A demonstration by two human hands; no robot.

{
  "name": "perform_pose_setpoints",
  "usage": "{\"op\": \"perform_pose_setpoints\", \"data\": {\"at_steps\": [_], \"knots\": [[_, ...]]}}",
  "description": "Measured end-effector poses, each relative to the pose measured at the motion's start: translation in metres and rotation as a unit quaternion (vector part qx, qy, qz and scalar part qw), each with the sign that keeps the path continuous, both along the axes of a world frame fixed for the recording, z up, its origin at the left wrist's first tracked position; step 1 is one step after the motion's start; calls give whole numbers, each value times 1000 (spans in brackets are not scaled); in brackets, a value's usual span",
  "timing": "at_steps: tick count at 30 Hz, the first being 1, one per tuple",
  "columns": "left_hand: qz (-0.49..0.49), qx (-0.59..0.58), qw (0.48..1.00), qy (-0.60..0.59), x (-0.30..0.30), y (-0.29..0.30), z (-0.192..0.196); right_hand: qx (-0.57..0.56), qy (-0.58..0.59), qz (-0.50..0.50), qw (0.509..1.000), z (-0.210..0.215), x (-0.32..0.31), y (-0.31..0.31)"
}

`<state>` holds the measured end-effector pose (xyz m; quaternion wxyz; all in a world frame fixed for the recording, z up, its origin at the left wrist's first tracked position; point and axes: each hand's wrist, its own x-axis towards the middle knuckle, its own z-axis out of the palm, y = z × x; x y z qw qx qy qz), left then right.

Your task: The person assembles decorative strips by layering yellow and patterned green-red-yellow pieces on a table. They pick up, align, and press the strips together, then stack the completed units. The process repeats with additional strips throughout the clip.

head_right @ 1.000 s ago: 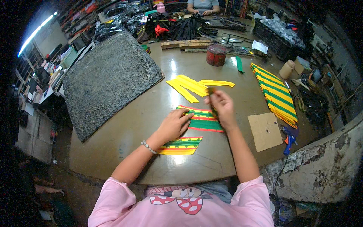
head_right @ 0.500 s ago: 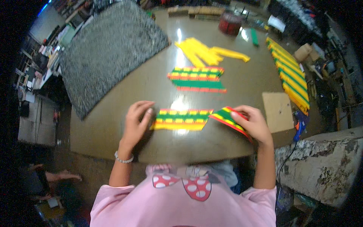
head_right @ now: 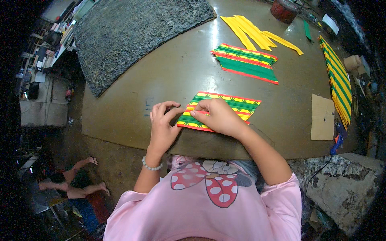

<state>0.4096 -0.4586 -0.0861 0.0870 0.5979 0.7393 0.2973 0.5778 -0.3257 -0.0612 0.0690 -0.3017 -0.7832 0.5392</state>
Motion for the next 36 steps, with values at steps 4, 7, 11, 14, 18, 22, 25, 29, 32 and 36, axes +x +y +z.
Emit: {"op": "perform_pose_setpoints", "data": {"at_steps": [4, 7, 11, 14, 18, 22, 25, 29, 32, 36], "knots": [[-11, -2, 1000, -28, -7, -1, -1, 37, -81, -26, 996, -7, -7, -6], [-8, 0, 1000, -28, -9, -2, -1, 53, -82, -23, 995, -1, -9, -10], [-8, 5, 1000, -24, -8, -1, -2, 17, -40, 1, 999, 26, 0, -11], [-6, 8, 1000, -24, -9, -2, -2, -94, -50, -20, 994, 46, 5, -7], [-6, 16, 999, -38, -9, 0, -2, -194, -8, -42, 980, 49, -4, -12], [24, 13, 999, -46, -3, 3, -4, -274, 122, 41, 953, 55, 25, -12], [36, 7, 999, -37, -1, 2, -5, -140, 167, 102, 971, 74, 87, 6], [17, 12, 1000, -16, 2, 2, -2, -2, -54, -236, 970, 97, 173, -9], [-14, 6, 1000, -11, 12, -1, 3, 69, 139, -178, 972, 94, 216, -13], [-139, 61, 988, -33, 27, -3, 5, -23, 198, -50, 979, 64, 229, -12]]}}
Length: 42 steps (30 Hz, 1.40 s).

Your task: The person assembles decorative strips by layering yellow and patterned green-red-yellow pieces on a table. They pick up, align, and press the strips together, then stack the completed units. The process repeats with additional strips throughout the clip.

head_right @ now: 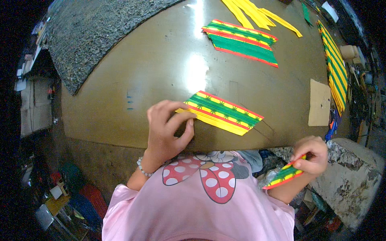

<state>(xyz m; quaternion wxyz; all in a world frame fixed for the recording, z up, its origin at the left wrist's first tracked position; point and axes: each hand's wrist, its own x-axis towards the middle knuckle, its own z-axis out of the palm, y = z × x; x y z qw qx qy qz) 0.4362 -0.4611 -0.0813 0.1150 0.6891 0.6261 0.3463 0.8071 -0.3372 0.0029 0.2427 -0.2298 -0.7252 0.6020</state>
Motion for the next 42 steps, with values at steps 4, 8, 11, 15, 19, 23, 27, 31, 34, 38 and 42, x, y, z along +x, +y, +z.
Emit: {"op": "perform_pose_setpoints", "data": {"at_steps": [4, 8, 11, 15, 19, 23, 27, 31, 34, 38, 42], "knots": [[-118, -7, 993, 6, 3, -3, -5, -105, 79, 30, 991, -23, -42, -13], [-94, 26, 994, -49, -11, -10, -4, -202, -141, -53, 968, -28, -119, -43], [29, 45, 995, -79, -22, -16, -2, -155, -177, -60, 970, -35, -169, -48], [134, 31, 984, -111, -31, -21, 2, -84, -203, -73, 973, -43, -207, -37], [142, 3, 986, -84, -31, -21, 2, -70, -298, -72, 949, -56, -230, -25], [139, -41, 988, -54, -26, -21, 0, -17, -326, -74, 942, -63, -230, -30], [142, -89, 985, -27, -20, -18, -2, -19, -311, -70, 948, -67, -226, -31], [160, -88, 983, -14, -15, -12, -2, -21, -293, -64, 954, -68, -226, -29], [172, -95, 980, -6, -11, -9, -1, -26, -294, -60, 954, -70, -226, -28], [177, -105, 979, 6, -8, -8, 1, -18, -289, -54, 956, -71, -226, -28], [176, -99, 979, 12, -7, -6, 0, -25, -288, -52, 956, -71, -225, -26]]}}
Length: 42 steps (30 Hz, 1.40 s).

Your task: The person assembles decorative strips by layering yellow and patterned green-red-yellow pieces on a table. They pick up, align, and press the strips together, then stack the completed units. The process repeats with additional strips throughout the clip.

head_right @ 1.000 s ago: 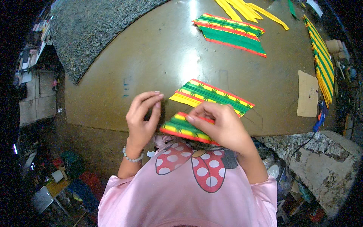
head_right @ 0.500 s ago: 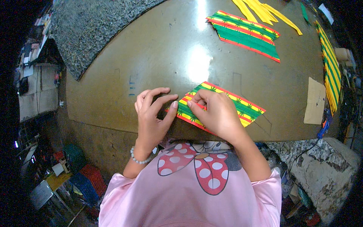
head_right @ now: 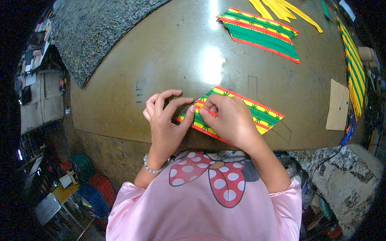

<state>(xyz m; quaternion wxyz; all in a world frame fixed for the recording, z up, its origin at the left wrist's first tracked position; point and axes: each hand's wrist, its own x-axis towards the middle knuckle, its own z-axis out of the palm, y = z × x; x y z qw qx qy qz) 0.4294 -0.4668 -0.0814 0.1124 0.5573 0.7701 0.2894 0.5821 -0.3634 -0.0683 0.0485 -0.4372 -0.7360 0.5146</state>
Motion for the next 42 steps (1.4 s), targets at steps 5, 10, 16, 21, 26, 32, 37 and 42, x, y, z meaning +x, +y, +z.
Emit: {"op": "perform_pose_setpoints", "data": {"at_steps": [5, 10, 16, 21, 26, 32, 37, 42], "knots": [[2, 6, 1000, 3, 2, 2, -1, 1, 7, 13, 1000, 1, 0, 2], [12, -7, 1000, 7, 3, 2, -1, 4, 11, 22, 1000, -2, 2, 3], [16, 3, 1000, 12, 7, 3, -3, 36, 19, 15, 999, 0, -2, 1], [0, 22, 1000, 19, 8, 2, -7, 146, -42, -13, 988, 19, 12, -13], [-29, 27, 999, 16, 7, 0, -8, 110, -40, -45, 992, 15, 40, -10], [-43, 26, 999, 16, 6, 0, -7, 105, -51, -59, 991, 1, 46, -11], [-60, 28, 997, 26, 6, -1, -8, 129, -56, -52, 989, 4, 43, -10], [-126, 35, 989, 68, 1, -3, -7, 122, -63, -51, 989, 4, 43, -10]]}}
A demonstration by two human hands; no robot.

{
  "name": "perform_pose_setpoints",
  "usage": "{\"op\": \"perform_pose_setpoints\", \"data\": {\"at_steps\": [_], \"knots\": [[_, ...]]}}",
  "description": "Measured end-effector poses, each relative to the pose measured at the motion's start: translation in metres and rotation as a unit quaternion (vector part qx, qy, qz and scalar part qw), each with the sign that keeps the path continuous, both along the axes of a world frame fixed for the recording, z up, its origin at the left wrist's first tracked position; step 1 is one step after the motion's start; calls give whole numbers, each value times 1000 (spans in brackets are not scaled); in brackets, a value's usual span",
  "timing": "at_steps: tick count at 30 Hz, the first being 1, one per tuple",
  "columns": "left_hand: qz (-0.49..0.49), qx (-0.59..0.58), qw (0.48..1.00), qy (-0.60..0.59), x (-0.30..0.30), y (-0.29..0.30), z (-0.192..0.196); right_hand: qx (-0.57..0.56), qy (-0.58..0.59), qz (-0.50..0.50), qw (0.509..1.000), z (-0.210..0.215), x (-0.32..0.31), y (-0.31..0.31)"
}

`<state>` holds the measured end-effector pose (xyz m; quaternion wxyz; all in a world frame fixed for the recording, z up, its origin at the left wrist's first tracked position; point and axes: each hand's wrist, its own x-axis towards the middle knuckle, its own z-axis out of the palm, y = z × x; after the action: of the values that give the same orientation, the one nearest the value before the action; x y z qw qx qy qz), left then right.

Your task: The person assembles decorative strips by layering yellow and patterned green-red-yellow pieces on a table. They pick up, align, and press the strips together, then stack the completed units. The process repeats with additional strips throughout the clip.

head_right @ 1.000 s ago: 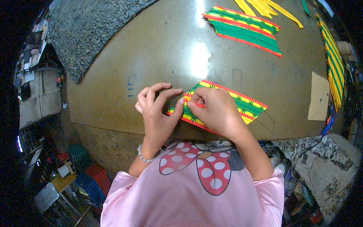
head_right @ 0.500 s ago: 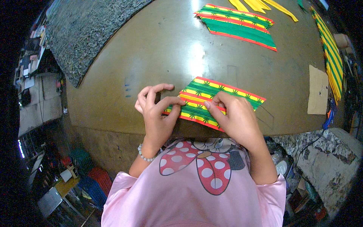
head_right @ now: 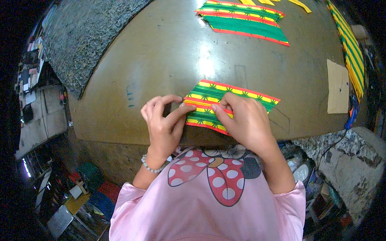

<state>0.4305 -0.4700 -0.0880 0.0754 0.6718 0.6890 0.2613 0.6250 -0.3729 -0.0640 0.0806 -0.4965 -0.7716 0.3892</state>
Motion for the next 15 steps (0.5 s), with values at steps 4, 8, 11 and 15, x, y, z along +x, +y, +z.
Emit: {"op": "perform_pose_setpoints", "data": {"at_steps": [4, 8, 11, 15], "knots": [[-120, 24, 992, 16, -6, -1, 5, 1, -1, 2, 1000, 1, 0, -1], [-199, 13, 980, -14, -7, -1, 5, 16, -1, 9, 1000, 2, -2, -1], [-208, 0, 978, -28, -10, 3, 4, 1, 2, 14, 1000, 4, 0, 0], [-215, 8, 975, -48, -16, 7, 6, -41, 40, 66, 996, 7, 8, 2]]}}
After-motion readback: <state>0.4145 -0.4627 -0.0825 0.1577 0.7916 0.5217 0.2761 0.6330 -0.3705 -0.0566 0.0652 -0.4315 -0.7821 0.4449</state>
